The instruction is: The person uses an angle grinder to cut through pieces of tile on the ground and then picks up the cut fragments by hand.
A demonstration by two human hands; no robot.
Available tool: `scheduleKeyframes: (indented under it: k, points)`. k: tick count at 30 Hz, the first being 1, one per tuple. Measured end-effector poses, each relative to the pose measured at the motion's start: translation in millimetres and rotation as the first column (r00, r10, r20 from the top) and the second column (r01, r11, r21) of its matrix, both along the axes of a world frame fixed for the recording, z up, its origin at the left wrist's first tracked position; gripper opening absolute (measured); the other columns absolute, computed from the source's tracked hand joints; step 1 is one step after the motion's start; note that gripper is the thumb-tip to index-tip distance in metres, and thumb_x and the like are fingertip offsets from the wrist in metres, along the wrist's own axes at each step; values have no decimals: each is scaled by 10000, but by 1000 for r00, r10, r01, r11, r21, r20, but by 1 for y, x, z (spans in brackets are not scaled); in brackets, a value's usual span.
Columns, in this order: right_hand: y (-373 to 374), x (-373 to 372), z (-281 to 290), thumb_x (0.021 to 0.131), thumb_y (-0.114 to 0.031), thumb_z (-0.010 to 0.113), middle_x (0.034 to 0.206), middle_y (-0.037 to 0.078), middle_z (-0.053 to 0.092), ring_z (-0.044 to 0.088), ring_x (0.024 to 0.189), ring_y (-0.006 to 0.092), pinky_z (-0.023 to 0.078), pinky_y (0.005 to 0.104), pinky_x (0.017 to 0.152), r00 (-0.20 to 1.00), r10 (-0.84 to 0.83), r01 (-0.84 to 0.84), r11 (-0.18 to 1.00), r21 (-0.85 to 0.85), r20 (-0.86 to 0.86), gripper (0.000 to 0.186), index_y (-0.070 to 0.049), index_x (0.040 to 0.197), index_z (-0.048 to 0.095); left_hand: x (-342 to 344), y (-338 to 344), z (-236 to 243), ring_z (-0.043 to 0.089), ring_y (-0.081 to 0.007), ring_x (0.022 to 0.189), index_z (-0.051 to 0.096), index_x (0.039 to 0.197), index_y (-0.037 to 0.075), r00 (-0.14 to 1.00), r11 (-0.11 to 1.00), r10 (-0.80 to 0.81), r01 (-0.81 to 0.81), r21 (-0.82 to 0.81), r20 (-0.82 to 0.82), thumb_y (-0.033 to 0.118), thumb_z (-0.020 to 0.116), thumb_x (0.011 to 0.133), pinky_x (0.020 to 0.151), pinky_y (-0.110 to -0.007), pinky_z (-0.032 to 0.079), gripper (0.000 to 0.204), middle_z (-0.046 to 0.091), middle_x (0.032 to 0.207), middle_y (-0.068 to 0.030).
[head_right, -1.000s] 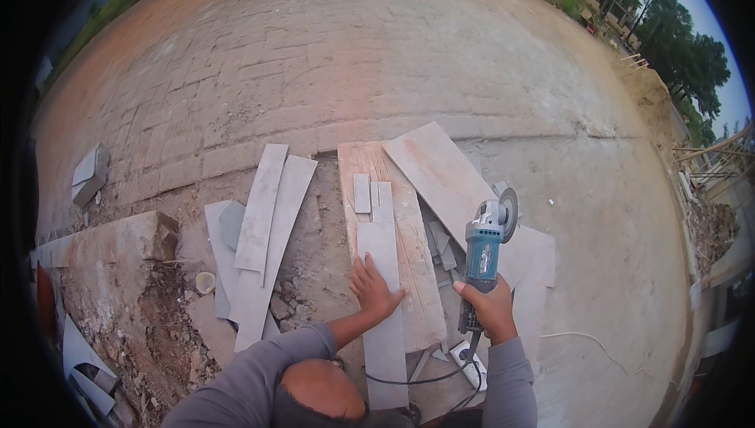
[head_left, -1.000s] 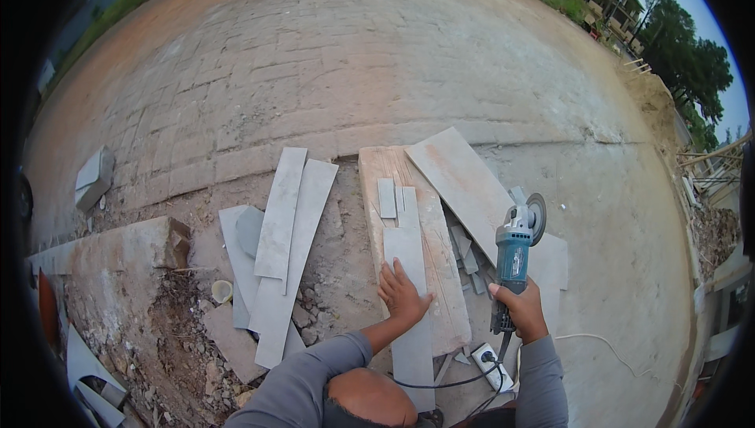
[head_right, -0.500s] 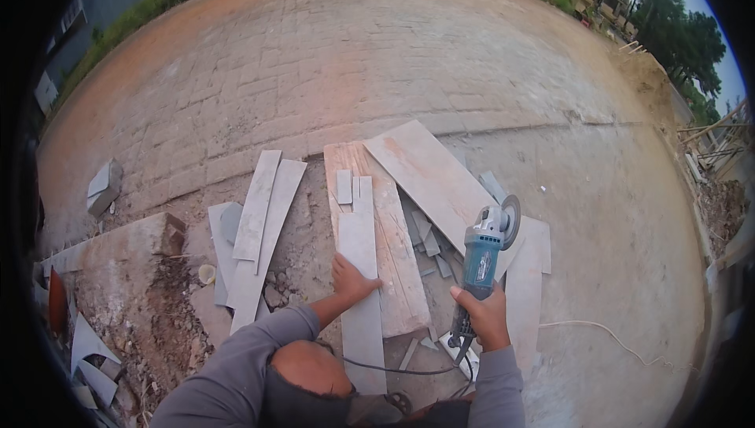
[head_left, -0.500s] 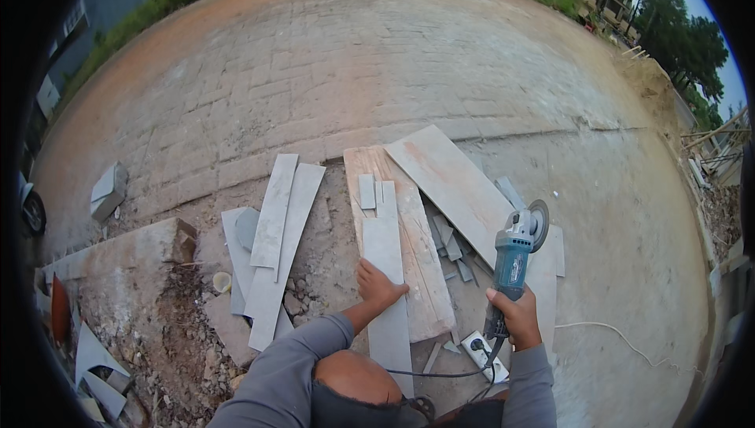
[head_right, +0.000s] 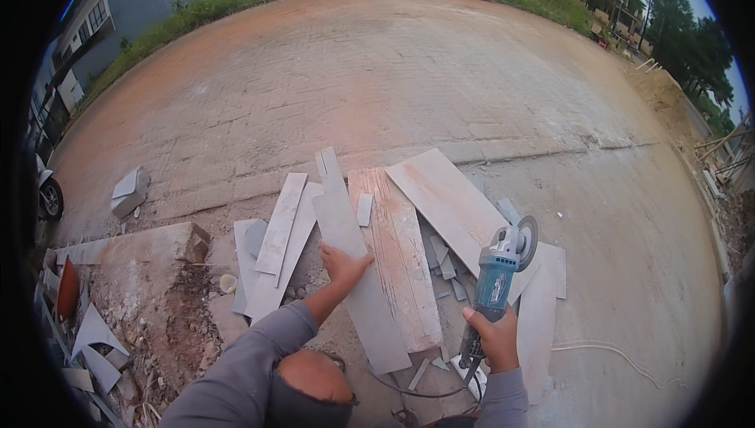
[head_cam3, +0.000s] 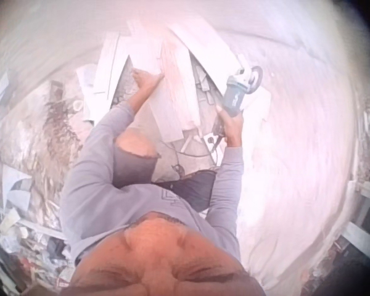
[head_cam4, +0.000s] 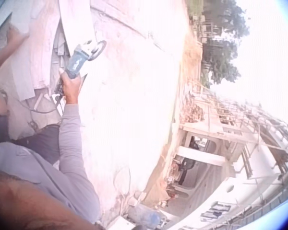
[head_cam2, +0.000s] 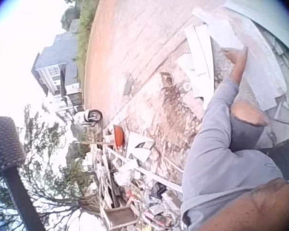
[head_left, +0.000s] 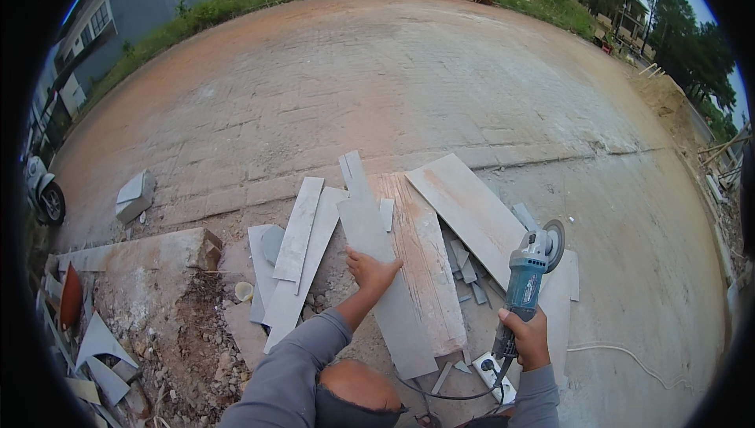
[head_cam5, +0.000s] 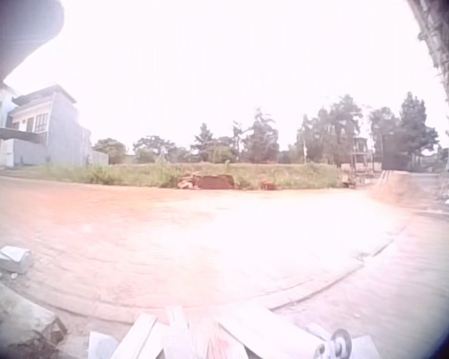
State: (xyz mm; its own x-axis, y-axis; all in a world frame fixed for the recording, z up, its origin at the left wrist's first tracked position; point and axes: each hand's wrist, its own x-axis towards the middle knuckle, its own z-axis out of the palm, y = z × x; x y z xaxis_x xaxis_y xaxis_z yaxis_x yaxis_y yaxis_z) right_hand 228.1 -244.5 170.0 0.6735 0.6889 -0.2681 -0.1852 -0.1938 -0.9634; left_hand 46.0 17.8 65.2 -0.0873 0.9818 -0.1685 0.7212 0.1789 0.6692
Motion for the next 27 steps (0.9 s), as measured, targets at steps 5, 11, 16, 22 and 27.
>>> scheduleKeyframes:
  k: [5, 11, 16, 22, 27]
  points:
    - [1, 2, -2, 731, -145, 763, 825, 40, 596, 575, 689, 136, 478, 280, 638, 999, -33, 33, 999, 37, 2, 342, -16, 983, 570, 7, 48, 68, 318, -435, 1291, -21, 1426, -130, 968, 987, 105, -129, 92, 228, 345, 841, 594, 1100, -449, 312, 1289, 268, 1364, -324]
    - [-5, 5, -13, 742, -156, 748, 765, 52, 594, 569, 604, 147, 496, 290, 565, 995, -95, 91, 991, 95, 38, 305, -12, 949, 576, 18, 102, 149, 334, -432, 1279, 6, 1408, -131, 896, 887, 77, -262, 380, 437, 305, 838, 581, 1087, -434, 342, 1252, 281, 1344, -328]
    - [-7, 7, -11, 733, -155, 758, 757, 44, 586, 567, 610, 142, 492, 292, 562, 993, -112, 109, 989, 96, 22, 318, -9, 950, 578, 21, 130, 205, 333, -431, 1280, 31, 1406, -130, 930, 810, -141, -89, 579, 340, 298, 835, 564, 1092, -446, 332, 1241, 298, 1337, -312]
    - [-10, 11, 11, 709, -162, 796, 854, 50, 620, 588, 732, 134, 480, 285, 672, 991, -132, 132, 989, 67, 6, 377, -5, 978, 585, 13, 138, 219, 333, -423, 1299, 51, 1424, -120, 863, 688, -495, 459, 562, -99, 304, 819, 529, 1099, -440, 321, 1253, 306, 1356, -312]
    - [-15, 12, 12, 730, -200, 771, 799, 33, 596, 565, 667, 124, 470, 273, 622, 983, -154, 149, 987, 54, 97, 353, -24, 971, 582, -10, 121, 153, 393, -424, 1257, 144, 1415, -125, 509, 395, -731, 859, 326, -455, 291, 828, 488, 1090, -421, 337, 1225, 370, 1328, -306]
